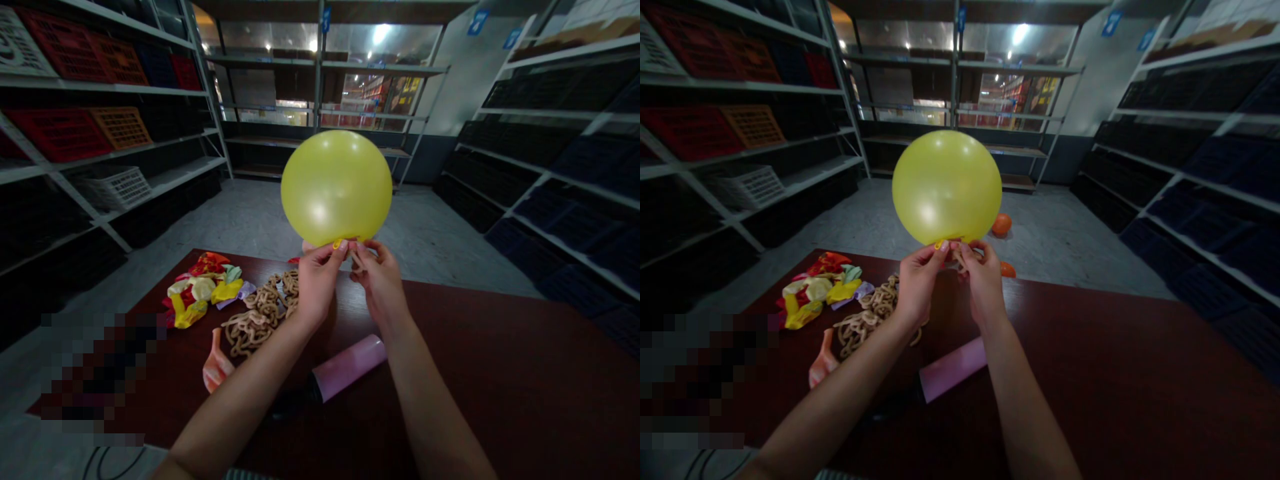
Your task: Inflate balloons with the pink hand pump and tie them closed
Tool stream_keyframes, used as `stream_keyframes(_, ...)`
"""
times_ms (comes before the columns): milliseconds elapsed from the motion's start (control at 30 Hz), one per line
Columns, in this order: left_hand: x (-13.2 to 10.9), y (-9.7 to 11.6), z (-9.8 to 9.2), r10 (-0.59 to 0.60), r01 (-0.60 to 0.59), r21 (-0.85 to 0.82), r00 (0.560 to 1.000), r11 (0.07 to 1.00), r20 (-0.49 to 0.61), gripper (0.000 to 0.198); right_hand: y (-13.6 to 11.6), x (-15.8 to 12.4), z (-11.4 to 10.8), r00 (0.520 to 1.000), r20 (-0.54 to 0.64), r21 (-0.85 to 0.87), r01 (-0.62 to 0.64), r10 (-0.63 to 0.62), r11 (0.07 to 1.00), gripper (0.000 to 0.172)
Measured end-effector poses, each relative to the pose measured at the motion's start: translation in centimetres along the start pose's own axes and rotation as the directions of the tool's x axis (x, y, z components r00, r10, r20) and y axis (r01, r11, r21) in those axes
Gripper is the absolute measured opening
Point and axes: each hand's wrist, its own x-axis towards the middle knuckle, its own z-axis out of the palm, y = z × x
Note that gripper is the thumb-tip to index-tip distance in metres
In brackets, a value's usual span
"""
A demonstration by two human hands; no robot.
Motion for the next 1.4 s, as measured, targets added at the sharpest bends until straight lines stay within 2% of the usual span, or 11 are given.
stream_keyframes(133,0.7,0.1,-0.5,0.036,-0.036,0.036,0.999,0.999,0.003,0.017,-0.8,0.0,-0.7,0.993,0.110,-0.207,-0.018,0.041,0.978,0.040)
stream_keyframes(233,1.2,0.0,-1.1,0.035,-0.042,0.097,0.997,0.994,0.072,0.020,-1.2,0.0,-0.9,0.964,0.243,-0.327,-0.020,0.104,0.945,0.042)
stream_keyframes(467,2.1,0.1,-2.3,0.111,-0.152,0.138,0.957,0.979,0.267,0.035,-1.7,0.5,-1.9,0.947,0.267,-0.134,-0.145,0.176,0.980,0.042)
stream_keyframes(533,1.9,0.6,-2.4,0.147,-0.204,0.125,0.921,0.971,0.361,0.038,-1.9,0.7,-2.1,0.946,0.266,-0.082,-0.167,0.183,0.983,0.040)
stream_keyframes(633,1.3,1.5,-2.2,0.149,-0.283,0.146,0.798,0.948,0.584,0.039,-2.0,0.8,-2.4,0.961,0.233,-0.065,-0.138,0.150,0.988,0.040)
stream_keyframes(700,0.9,1.6,-2.1,0.138,-0.342,0.192,0.741,0.920,0.657,0.037,-2.0,0.8,-2.5,0.970,0.201,-0.101,-0.115,0.133,0.988,0.040)
stream_keyframes(767,0.6,1.4,-2.0,0.147,-0.405,0.264,0.743,0.875,0.653,0.033,-2.1,0.7,-2.6,0.973,0.186,-0.157,-0.109,0.138,0.982,0.039)
stream_keyframes(833,0.6,1.1,-2.0,0.156,-0.447,0.359,0.776,0.819,0.611,0.028,-2.2,0.5,-2.5,0.966,0.216,-0.230,-0.095,0.146,0.969,0.038)
stream_keyframes(967,0.9,0.9,-2.2,0.124,-0.402,0.490,0.854,0.773,0.505,0.010,-2.5,-0.1,-2.2,0.924,0.352,-0.342,-0.022,0.150,0.939,0.042)
stream_keyframes(1167,1.4,1.4,-2.9,0.157,-0.517,0.384,0.728,0.765,0.667,0.039,-3.0,-0.1,-2.8,0.914,0.378,-0.371,0.004,0.147,0.929,0.036)
stream_keyframes(1400,1.8,0.9,-3.3,0.137,-0.450,0.406,0.786,0.796,0.603,0.014,-3.7,-0.3,-4.1,0.861,0.467,-0.400,0.001,0.203,0.916,0.038)
